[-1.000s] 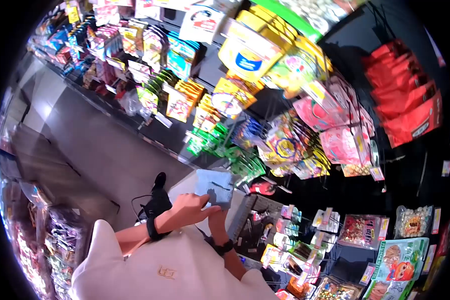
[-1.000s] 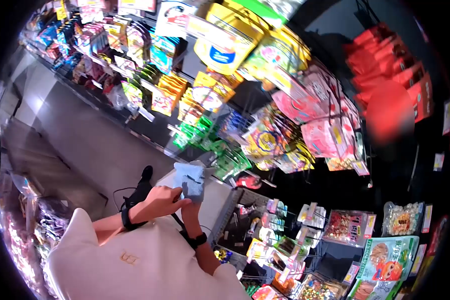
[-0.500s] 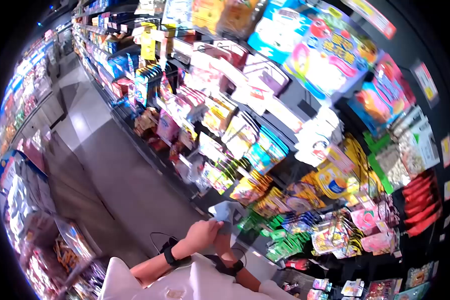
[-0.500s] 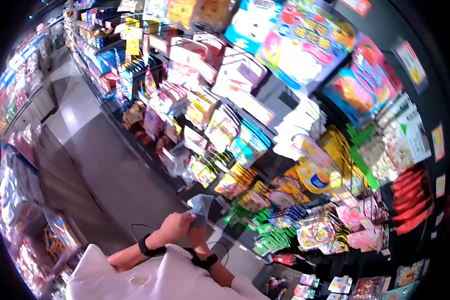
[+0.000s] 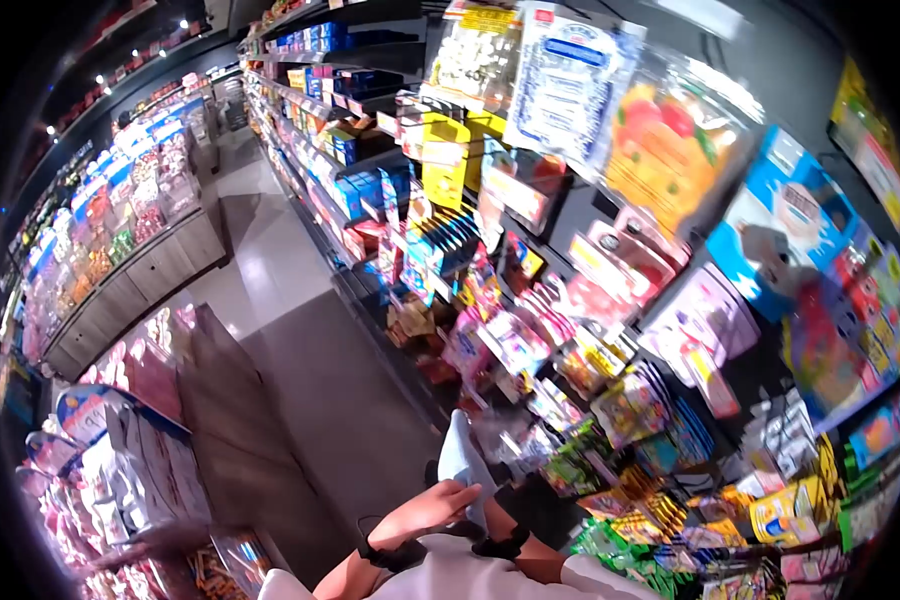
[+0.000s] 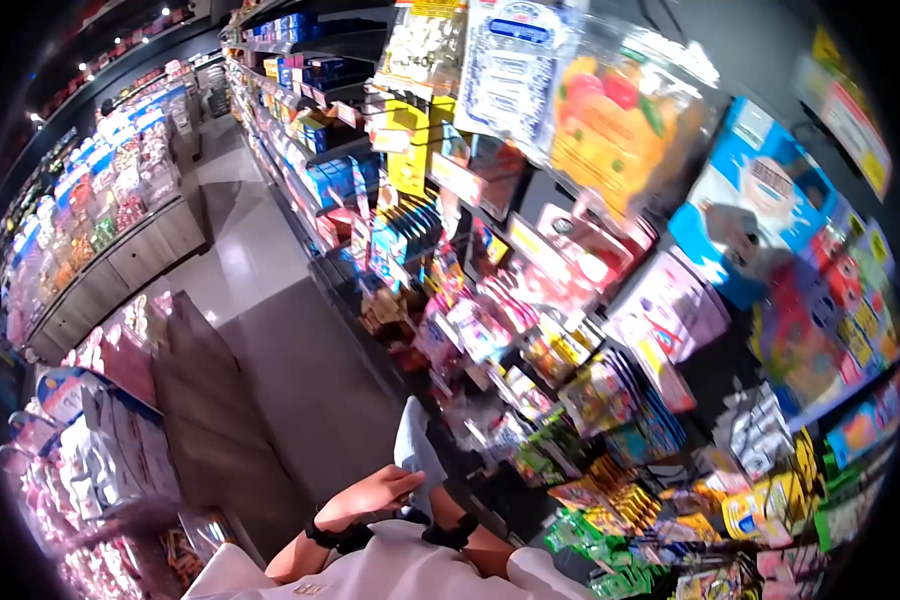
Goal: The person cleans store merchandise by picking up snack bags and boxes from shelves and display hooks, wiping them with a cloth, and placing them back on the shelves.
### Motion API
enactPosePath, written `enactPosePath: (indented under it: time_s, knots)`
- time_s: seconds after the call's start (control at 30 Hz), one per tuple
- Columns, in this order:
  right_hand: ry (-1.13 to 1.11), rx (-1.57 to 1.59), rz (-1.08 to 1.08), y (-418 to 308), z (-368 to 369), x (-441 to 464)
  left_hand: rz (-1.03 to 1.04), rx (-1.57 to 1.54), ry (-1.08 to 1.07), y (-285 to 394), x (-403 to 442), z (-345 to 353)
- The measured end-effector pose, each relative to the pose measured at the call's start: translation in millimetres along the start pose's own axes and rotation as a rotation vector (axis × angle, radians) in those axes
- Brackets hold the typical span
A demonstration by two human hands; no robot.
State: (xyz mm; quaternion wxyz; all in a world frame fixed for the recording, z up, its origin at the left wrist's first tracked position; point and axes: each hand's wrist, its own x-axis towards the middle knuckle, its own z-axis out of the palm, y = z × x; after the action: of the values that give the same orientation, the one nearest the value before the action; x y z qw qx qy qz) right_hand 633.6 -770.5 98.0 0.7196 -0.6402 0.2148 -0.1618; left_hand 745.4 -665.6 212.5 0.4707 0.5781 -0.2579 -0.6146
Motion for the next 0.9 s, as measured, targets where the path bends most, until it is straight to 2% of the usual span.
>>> enactPosePath:
  time_s: [0.1, 0.33, 0.4, 0.43, 0.47, 0.53, 0.57, 0.67, 0.8, 0.87, 0.9]
  knots:
    - [-0.097, 0.033, 0.04, -7.3, 14.7, 69.2, -0.031, -0.051, -0.018, 9.7, 34.8, -66.9]
    - [-0.268, 0.082, 0.055, -42.5, 60.7, 245.6, -0.005, -0.012, 0.023, 90.2, 83.2, -215.0]
    - [-0.294, 0.092, 0.05, -54.3, 76.3, 291.5, 0.136, -0.014, 0.192, 105.3, 83.6, -246.4]
    - [-0.304, 0.097, 0.045, -59.4, 83.7, 313.8, 0.096, -0.081, 0.251, 104.5, 85.0, -267.9]
    - [-0.307, 0.1, 0.043, -64.0, 90.9, 334.7, 0.092, -0.076, 0.246, 102.4, 87.3, -288.0]
    - [-0.301, 0.114, 0.038, -71.9, 106.8, 372.2, 0.149, -0.177, 0.448, 93.8, 87.8, -327.2]
    - [-0.291, 0.122, 0.036, -75.8, 115.3, 390.2, 0.185, -0.194, 0.472, 86.9, 88.3, -348.9]
    - [-0.24, 0.154, 0.022, -82.8, 143.8, 437.7, 0.11, -0.19, 0.589, 73.2, 85.8, -407.9]
    - [-0.161, 0.216, 0.006, -93.4, 187.8, 501.3, 0.043, -0.169, 0.508, 73.5, 87.5, -501.9]
    - [-0.117, 0.265, -0.008, -101.2, 214.5, 531.7, 0.056, -0.157, 0.471, 85.4, 87.7, -557.0]
    - [-0.099, 0.284, -0.01, -104.5, 228.3, 546.6, 0.142, -0.047, 0.469, 92.3, 89.9, -586.6]
